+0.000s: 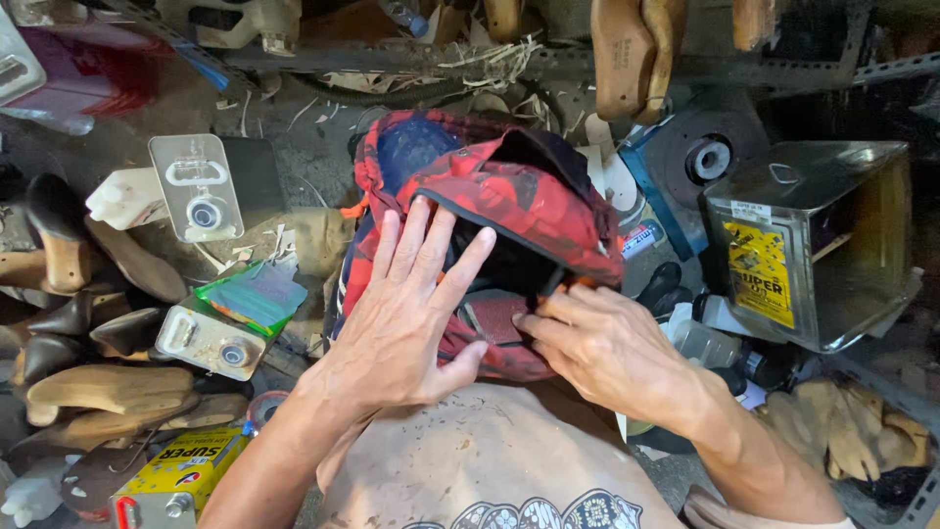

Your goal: The person hammers a shoe sole, then searches a red bag for tools. They retrieve a knife and scrape the sole of a black shoe, then hammer the sole again. Finally, they handle a blue slipper and a wooden shoe last.

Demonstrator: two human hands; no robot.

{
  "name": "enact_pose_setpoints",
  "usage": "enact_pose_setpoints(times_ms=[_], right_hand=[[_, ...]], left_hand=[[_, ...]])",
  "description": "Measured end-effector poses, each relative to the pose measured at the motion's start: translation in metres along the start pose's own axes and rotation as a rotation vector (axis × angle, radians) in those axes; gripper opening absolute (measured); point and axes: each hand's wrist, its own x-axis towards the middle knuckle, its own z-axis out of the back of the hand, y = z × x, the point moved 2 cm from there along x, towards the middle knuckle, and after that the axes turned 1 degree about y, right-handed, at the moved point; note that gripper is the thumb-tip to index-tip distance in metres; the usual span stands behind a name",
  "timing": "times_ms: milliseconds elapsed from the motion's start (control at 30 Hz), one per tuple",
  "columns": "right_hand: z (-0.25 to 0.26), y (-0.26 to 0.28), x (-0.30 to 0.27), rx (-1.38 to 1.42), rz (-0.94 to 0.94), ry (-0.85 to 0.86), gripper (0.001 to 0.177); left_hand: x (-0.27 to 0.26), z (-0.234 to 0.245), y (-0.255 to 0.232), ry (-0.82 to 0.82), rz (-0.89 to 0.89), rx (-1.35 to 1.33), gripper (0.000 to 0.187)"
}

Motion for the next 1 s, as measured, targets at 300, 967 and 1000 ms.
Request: enact_pose_setpoints(times_ms=[300, 967, 1000], right_hand=[[-0.001, -0.036, 0.028, 0.086, -0.512, 0.339, 0.041], [0.003, -0.043, 0.024, 0.059, -0.259, 0.066, 0.023], [0.005, -0.049, 0.024, 0.081, -0.283, 0.109, 0.021]], left_hand=[[0.034, -0.014, 0.016, -0.076, 0.072, 0.066, 0.092], [-0.008, -0.018, -0.025, 0.044, -0.134, 0.230, 0.064], [-0.009, -0.021, -0.024, 0.030, -0.103, 0.218, 0.068]])
